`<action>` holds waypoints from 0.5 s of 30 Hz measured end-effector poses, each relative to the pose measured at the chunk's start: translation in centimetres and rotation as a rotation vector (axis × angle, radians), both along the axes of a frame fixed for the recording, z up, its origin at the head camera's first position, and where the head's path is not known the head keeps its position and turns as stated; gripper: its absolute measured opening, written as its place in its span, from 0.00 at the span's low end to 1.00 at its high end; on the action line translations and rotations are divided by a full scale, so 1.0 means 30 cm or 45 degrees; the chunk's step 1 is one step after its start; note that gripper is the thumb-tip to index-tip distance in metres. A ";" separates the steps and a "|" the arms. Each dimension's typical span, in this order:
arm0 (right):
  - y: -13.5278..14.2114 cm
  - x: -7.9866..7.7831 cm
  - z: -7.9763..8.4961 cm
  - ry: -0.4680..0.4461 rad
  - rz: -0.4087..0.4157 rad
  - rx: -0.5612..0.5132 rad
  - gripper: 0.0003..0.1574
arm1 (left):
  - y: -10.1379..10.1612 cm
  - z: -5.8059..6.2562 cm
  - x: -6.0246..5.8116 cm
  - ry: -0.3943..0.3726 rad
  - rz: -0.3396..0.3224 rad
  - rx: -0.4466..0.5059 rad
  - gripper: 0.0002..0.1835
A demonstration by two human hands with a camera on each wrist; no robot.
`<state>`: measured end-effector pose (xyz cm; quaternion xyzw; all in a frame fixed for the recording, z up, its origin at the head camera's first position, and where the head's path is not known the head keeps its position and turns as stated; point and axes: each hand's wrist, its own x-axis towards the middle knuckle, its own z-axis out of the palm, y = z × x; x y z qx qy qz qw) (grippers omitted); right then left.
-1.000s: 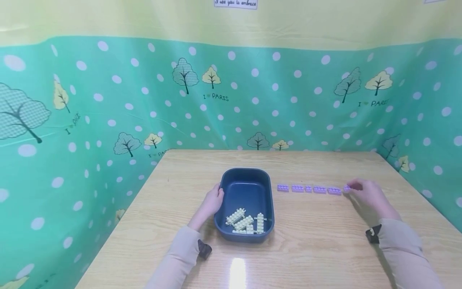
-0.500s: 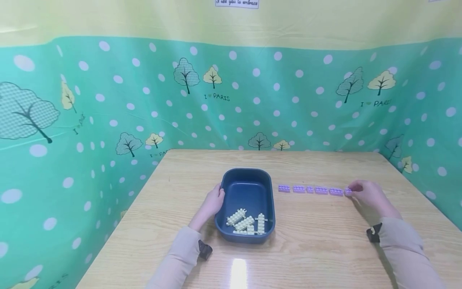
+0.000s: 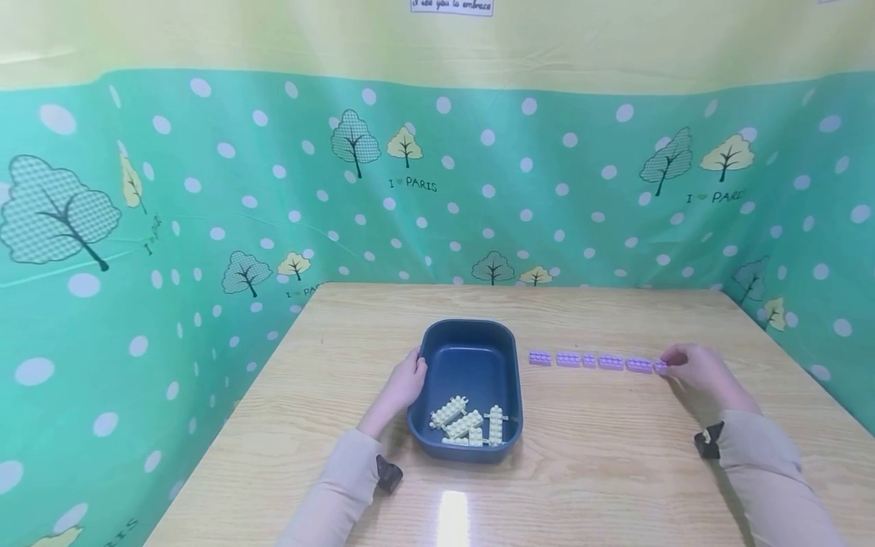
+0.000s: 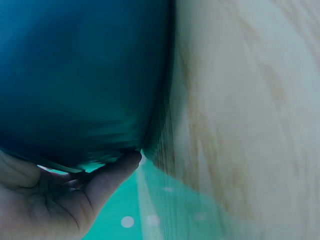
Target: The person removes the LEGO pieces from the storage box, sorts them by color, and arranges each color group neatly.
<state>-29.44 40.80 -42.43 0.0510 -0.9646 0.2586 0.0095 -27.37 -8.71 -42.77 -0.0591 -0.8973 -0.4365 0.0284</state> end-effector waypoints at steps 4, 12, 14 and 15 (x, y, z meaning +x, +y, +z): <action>0.004 -0.001 -0.004 0.008 0.006 0.000 0.17 | -0.001 0.000 0.001 0.001 0.001 0.001 0.24; 0.013 0.004 -0.005 0.030 0.026 -0.009 0.23 | -0.001 -0.002 0.000 0.009 -0.002 0.006 0.24; 0.012 0.007 -0.002 0.024 0.019 -0.025 0.27 | -0.002 -0.003 -0.002 0.018 -0.003 0.004 0.24; 0.010 0.009 0.000 0.014 0.015 -0.033 0.29 | -0.002 -0.004 -0.003 0.025 -0.003 -0.003 0.24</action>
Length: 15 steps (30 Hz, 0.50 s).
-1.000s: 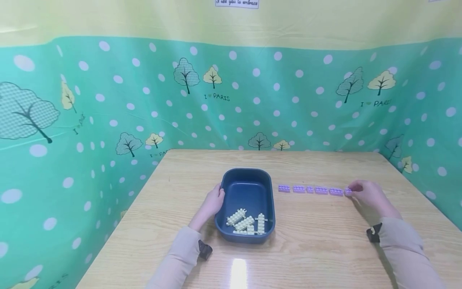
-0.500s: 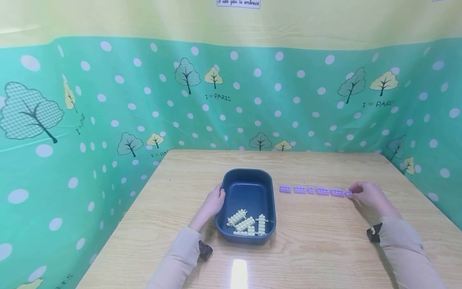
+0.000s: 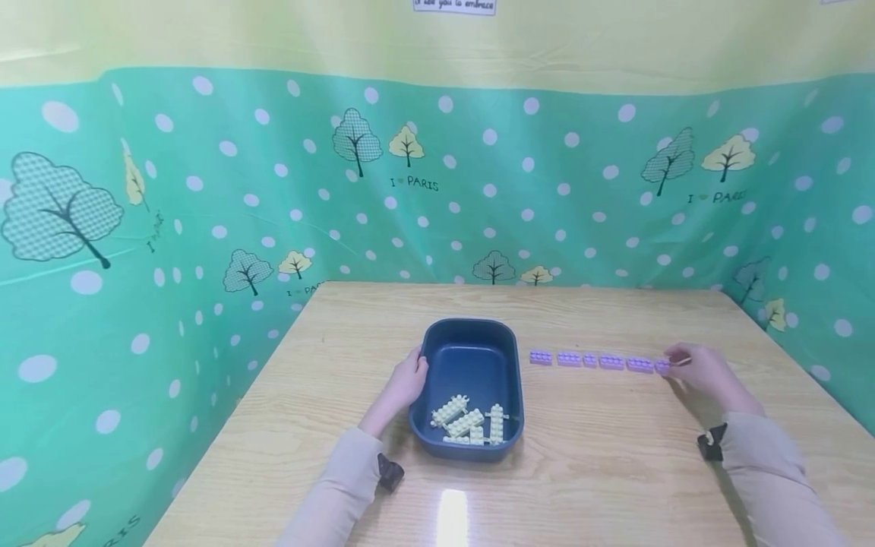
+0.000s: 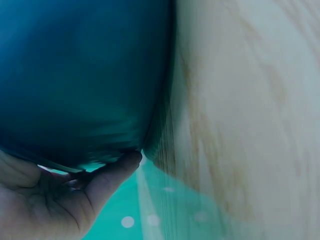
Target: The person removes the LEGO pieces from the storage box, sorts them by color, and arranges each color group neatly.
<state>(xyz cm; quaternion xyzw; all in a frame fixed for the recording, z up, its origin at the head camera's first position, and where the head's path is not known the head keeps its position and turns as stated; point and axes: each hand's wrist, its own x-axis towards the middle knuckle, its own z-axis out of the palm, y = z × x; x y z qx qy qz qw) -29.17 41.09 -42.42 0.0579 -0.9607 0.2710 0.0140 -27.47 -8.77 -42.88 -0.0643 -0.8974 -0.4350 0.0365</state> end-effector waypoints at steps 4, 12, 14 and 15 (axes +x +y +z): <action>-0.004 0.028 0.017 -0.026 -0.031 -0.015 0.35 | 0.003 -0.001 -0.003 0.005 -0.007 -0.007 0.24; -0.053 0.057 0.071 0.087 -0.027 -0.012 0.29 | -0.002 -0.003 -0.006 -0.029 -0.007 -0.008 0.25; -0.075 0.060 0.084 0.138 -0.017 0.007 0.28 | -0.001 -0.002 -0.005 -0.034 -0.005 -0.007 0.25; -0.085 0.063 0.090 0.158 -0.015 0.010 0.28 | 0.000 -0.002 -0.004 -0.030 -0.009 -0.006 0.25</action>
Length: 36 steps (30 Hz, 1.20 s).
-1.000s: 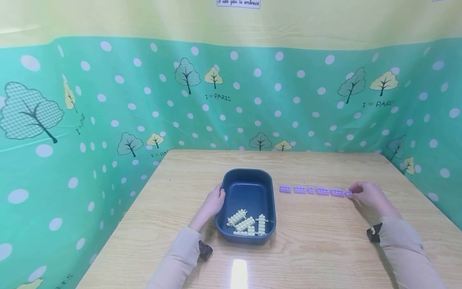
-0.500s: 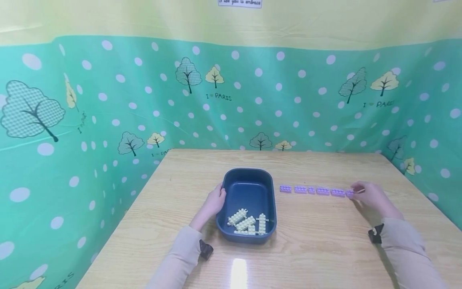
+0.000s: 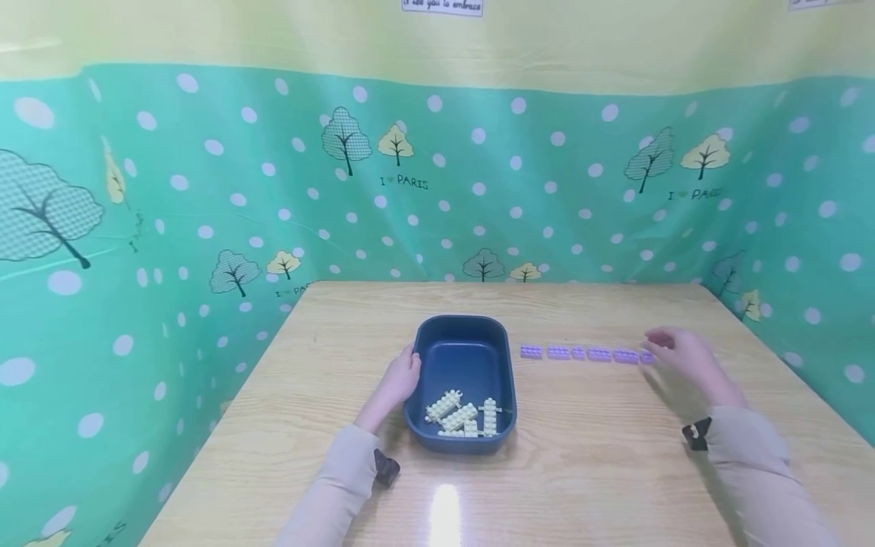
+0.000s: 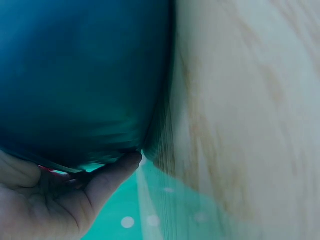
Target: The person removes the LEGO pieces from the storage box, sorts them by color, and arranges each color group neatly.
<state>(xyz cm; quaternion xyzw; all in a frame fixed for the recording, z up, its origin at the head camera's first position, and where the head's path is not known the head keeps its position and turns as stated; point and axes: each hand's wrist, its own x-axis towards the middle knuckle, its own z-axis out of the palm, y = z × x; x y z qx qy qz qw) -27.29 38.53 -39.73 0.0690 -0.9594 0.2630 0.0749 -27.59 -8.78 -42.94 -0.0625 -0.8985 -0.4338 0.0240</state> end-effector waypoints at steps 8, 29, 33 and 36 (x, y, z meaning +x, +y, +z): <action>-0.097 0.002 0.032 0.037 0.018 -0.023 0.28 | -0.006 0.006 -0.001 -0.010 -0.006 0.011 0.25; -0.396 -0.062 0.097 0.114 0.190 -0.016 0.26 | -0.004 0.021 0.005 -0.003 -0.008 -0.005 0.25; -0.468 -0.067 0.097 0.106 0.212 -0.024 0.25 | -0.004 0.021 0.008 -0.010 -0.008 -0.004 0.25; -0.518 -0.068 0.096 0.121 0.247 -0.029 0.24 | -0.003 0.018 0.011 -0.016 -0.009 -0.005 0.25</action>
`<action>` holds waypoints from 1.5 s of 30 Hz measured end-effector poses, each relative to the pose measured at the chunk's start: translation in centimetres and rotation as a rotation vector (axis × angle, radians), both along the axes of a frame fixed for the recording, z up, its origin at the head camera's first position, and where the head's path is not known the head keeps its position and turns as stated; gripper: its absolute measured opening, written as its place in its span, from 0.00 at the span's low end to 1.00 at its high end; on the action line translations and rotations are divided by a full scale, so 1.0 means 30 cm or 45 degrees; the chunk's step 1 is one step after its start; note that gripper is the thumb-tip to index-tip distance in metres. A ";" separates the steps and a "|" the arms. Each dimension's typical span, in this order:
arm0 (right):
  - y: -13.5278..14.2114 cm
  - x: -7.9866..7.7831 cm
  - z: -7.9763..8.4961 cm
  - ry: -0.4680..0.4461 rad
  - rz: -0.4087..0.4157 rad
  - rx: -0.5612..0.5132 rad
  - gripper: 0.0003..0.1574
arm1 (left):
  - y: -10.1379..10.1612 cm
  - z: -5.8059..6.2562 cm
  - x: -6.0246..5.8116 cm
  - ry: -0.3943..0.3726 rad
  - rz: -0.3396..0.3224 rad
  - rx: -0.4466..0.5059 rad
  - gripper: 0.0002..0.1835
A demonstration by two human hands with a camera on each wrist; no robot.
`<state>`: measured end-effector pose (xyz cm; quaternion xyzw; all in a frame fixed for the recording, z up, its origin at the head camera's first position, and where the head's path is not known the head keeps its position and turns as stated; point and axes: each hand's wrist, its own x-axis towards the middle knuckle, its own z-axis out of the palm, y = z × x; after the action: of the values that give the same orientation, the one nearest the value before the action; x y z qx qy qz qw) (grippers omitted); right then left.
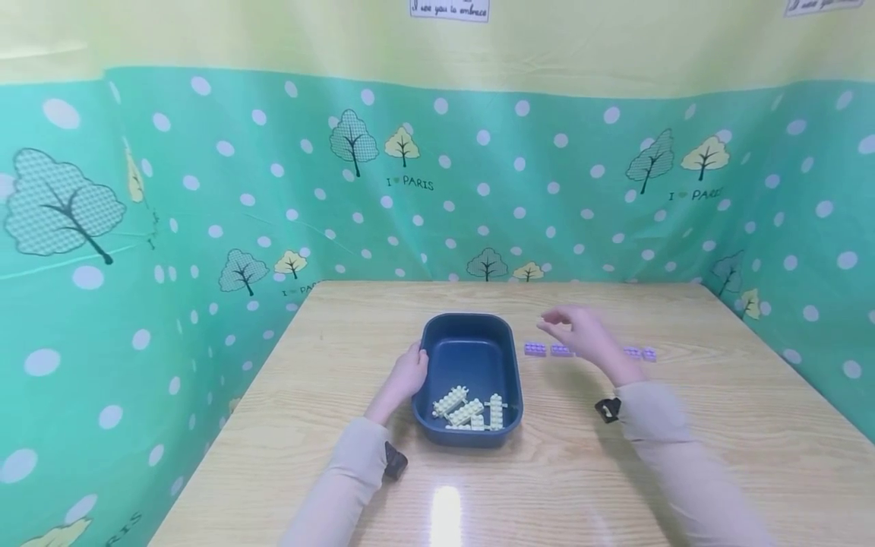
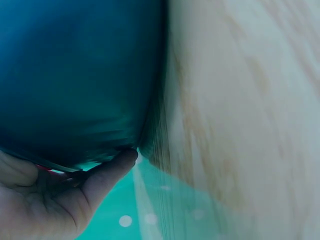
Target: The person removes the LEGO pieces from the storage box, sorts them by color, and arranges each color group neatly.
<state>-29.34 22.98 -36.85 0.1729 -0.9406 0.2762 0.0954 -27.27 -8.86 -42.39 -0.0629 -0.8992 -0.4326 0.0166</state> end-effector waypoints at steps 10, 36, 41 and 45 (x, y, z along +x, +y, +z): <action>-0.136 0.002 -0.007 0.083 0.150 0.000 0.20 | 0.000 -0.017 -0.012 0.000 0.001 -0.019 0.25; -0.376 0.030 -0.084 0.125 0.557 0.134 0.16 | 0.005 -0.002 -0.007 0.046 -0.008 -0.031 0.24; -0.398 0.036 -0.100 0.102 0.596 0.151 0.16 | 0.004 -0.004 -0.005 0.032 -0.004 -0.031 0.24; -0.411 0.040 -0.117 0.083 0.608 0.160 0.15 | 0.004 -0.006 -0.007 0.023 -0.001 -0.022 0.24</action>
<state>-28.15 10.66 -40.36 0.4047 -0.8848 0.2262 0.0468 -27.47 -8.74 -42.57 -0.0671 -0.9027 -0.4244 0.0239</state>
